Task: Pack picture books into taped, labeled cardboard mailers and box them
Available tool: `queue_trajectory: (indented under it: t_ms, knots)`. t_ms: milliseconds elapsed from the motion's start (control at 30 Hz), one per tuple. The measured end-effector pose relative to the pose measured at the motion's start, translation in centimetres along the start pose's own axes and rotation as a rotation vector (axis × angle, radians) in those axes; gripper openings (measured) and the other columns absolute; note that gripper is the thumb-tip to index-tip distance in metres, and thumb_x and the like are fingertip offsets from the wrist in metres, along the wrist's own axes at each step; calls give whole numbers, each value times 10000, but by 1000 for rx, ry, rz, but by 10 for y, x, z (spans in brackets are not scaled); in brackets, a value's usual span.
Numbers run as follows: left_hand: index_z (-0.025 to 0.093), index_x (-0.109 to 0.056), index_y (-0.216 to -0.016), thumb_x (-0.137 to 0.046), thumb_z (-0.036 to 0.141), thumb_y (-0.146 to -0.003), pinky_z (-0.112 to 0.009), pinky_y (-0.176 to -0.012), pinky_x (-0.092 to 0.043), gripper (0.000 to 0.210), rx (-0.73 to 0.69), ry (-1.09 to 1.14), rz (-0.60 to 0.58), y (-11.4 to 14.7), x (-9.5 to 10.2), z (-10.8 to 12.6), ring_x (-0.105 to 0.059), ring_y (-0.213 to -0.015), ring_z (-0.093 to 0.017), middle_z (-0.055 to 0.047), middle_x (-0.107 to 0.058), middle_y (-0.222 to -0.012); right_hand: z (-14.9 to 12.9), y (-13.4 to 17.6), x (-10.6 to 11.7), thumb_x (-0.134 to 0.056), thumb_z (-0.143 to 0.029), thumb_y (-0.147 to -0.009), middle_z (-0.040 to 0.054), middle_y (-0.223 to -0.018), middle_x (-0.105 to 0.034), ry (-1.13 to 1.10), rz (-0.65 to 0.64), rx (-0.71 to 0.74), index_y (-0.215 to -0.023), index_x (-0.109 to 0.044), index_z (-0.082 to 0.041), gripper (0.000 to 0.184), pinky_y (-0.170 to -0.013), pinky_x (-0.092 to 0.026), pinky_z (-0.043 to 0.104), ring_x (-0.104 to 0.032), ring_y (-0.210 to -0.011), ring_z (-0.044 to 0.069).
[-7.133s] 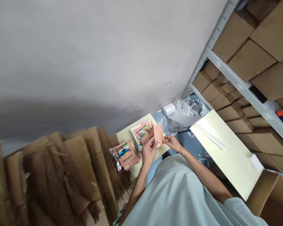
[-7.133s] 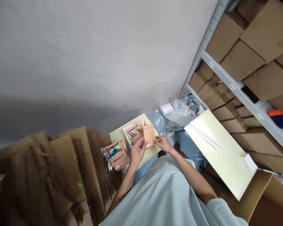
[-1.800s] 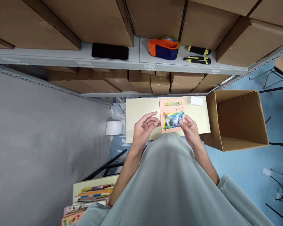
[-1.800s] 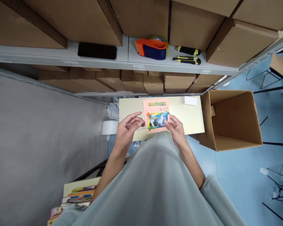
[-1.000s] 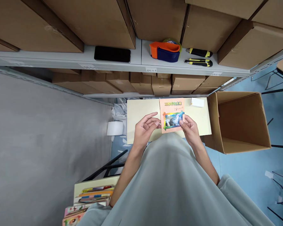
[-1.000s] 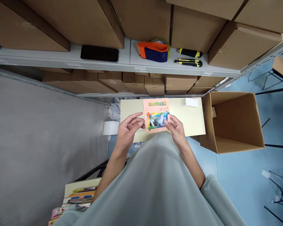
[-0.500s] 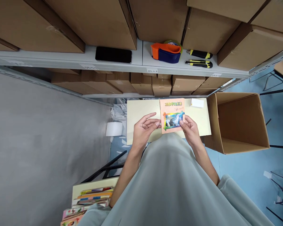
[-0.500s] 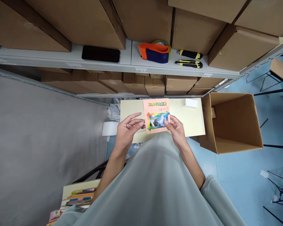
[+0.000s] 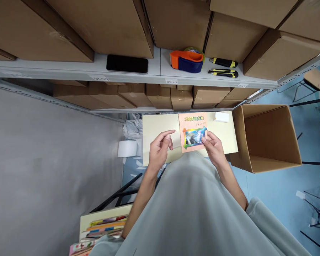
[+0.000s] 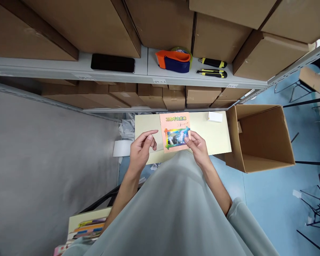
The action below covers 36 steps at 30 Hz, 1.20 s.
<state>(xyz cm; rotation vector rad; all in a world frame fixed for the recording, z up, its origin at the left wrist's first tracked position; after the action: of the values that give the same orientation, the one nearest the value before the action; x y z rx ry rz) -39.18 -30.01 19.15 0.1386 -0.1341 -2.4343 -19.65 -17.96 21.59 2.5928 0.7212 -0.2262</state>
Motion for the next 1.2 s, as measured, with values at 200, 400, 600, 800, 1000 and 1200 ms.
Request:
queue_trajectory:
  t_ms: [200,400,600,800,1000,1200]
  knots:
    - [253,-692,-1481,-823,589,-936,-256,-702,-591,653,-50,-52,50,-9,6,-11,-714,-789,-152,-48,-774,-964,2,0,-1,-929,-629,-800,27,-957,-830,-2,13,-1,-1166,-763,-253,550,-870,-597,347,-770,-883,233]
    - [195,-728,-1414,-892,592,-864,-331,-792,-638,697,84,-22,88,-7,-2,-3,-776,-793,-208,-72,-829,-918,3,1,1,-917,-627,-812,23,-982,-839,21,37,5,-1159,-768,-259,527,-896,-608,354,-773,-893,228]
    - [228,-791,-1275,-870,570,-866,-278,-654,-572,538,182,218,-9,-4,-19,-3,-653,-608,-152,34,-647,-639,6,0,5,-914,-667,-794,49,-1047,-848,23,26,-35,-1179,-777,-259,578,-908,-635,380,-794,-983,271]
    - [180,-807,-1189,-921,704,-766,-449,-978,-632,683,409,474,-341,7,-52,-5,-787,-1143,-355,-170,-826,-1164,26,3,-7,-889,-710,-808,69,-1048,-847,-107,-157,-179,-1134,-824,-241,575,-888,-664,380,-801,-989,269]
    - [162,-804,-1129,-994,620,-706,-344,-828,-633,651,385,362,-121,4,-51,-14,-801,-940,-259,-124,-844,-1049,32,2,1,-863,-754,-823,55,-928,-835,75,-182,-131,-984,-833,-232,547,-889,-661,402,-774,-918,248]
    - [168,-792,-1080,-975,633,-719,-330,-761,-630,617,290,202,61,0,-36,-20,-783,-832,-226,-87,-839,-965,26,-6,26,-858,-730,-832,60,-1002,-805,152,-3,-68,-1060,-792,-232,552,-812,-651,350,-750,-847,197]
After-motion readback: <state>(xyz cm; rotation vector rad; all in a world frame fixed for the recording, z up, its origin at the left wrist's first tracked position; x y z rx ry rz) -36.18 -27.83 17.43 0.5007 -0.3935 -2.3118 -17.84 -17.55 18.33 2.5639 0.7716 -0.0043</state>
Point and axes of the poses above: each hand's wrist, its own y-axis away from the middle knuckle, its own x-axis out of the back of the hand, z = x × y, the point moved 2 cm from there along -y, towards the middle knuckle
